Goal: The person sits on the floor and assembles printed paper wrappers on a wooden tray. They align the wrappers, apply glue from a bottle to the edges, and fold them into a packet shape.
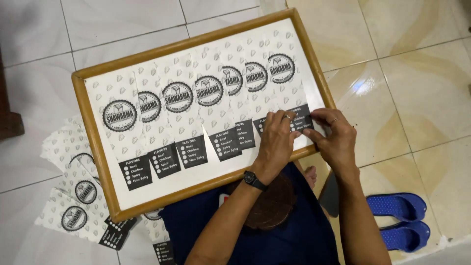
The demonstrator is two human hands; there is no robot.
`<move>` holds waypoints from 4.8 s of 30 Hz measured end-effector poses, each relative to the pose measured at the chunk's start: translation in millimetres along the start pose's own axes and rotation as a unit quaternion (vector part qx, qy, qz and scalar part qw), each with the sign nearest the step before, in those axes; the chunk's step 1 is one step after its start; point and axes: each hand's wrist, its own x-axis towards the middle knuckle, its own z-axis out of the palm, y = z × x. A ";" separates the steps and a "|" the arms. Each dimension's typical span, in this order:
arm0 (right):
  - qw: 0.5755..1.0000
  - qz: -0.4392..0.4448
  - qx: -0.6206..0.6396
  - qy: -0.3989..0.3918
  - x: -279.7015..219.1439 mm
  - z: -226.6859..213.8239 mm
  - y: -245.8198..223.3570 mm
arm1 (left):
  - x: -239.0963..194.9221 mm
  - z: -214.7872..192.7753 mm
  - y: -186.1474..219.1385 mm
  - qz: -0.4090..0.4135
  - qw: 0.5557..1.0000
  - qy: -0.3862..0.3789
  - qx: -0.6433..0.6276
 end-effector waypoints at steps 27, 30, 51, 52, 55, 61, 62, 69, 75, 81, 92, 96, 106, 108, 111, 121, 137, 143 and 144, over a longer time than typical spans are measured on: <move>0.992 0.122 0.023 0.031 4.2 3.9 4.8 | -16.1 -3.9 5.0 0.022 0.998 0.025 -0.044; 0.993 0.104 -0.039 0.033 3.7 6.7 15.7 | -29.2 -21.8 11.3 0.064 0.996 0.043 -0.037; 0.930 0.054 -0.307 -0.194 15.8 77.7 -74.2 | -99.2 -197.9 -87.1 -0.389 0.872 0.093 0.281; 0.930 0.055 -0.306 -0.194 10.9 83.2 -80.3 | -93.3 -193.9 -76.2 -0.389 0.872 0.092 0.282; 0.925 0.021 -0.309 -0.220 2.0 95.8 -100.0 | -72.4 -189.0 -43.1 -0.388 0.888 0.060 0.239; 0.953 0.029 -0.230 -0.193 1.6 96.1 -98.7 | -61.3 -213.2 -19.8 -0.416 0.895 0.115 0.112; 0.946 0.050 -0.256 -0.194 5.4 100.3 -88.4 | -62.2 -212.7 -36.0 -0.436 0.884 0.110 0.133; 0.949 -0.037 -0.214 -0.227 -22.6 126.4 -122.7 | -46.3 -198.2 1.6 -0.422 0.897 0.052 0.123; 0.965 -0.056 -0.184 -0.181 -19.5 140.4 -90.8 | -51.0 -193.0 -21.0 -0.387 0.915 0.065 0.098; 0.977 -0.059 -0.116 -0.171 -22.0 146.8 -89.2 | -46.9 -189.3 -20.4 -0.366 0.924 0.100 0.037; 0.973 0.097 -0.043 -0.205 -8.9 147.4 -109.3 | -47.2 -186.7 -26.8 -0.383 0.897 0.125 -0.183; 0.970 0.161 0.057 -0.174 -1.2 147.4 -105.8 | -50.1 -181.2 -33.3 -0.380 0.874 0.149 -0.261; 0.971 0.129 0.024 -0.199 7.5 152.2 -108.7 | -59.1 -173.2 -38.1 -0.348 0.852 0.177 -0.350; 0.970 0.070 -0.009 -0.233 7.5 147.0 -114.9 | -59.7 -164.4 -46.0 -0.322 0.843 0.204 -0.379; 0.963 0.057 -0.026 -0.264 10.5 133.7 -149.7 | -59.3 -158.6 -39.7 -0.311 0.819 0.236 -0.420; 0.922 -0.223 -0.206 -0.239 10.6 91.4 -179.1 | -44.6 -130.8 -100.6 -0.287 0.537 0.324 -0.724; 0.977 -0.143 0.091 -0.133 -5.1 92.2 -94.0 | -51.7 -127.6 -106.4 -0.201 0.462 0.344 -0.792; 0.961 -0.109 0.247 -0.059 -3.0 113.1 -70.0 | -56.4 -127.9 -96.1 -0.163 0.492 0.316 -0.795; 0.959 -0.118 0.249 -0.057 -0.2 107.2 -71.2 | -58.3 -132.7 -99.6 -0.151 0.497 0.326 -0.789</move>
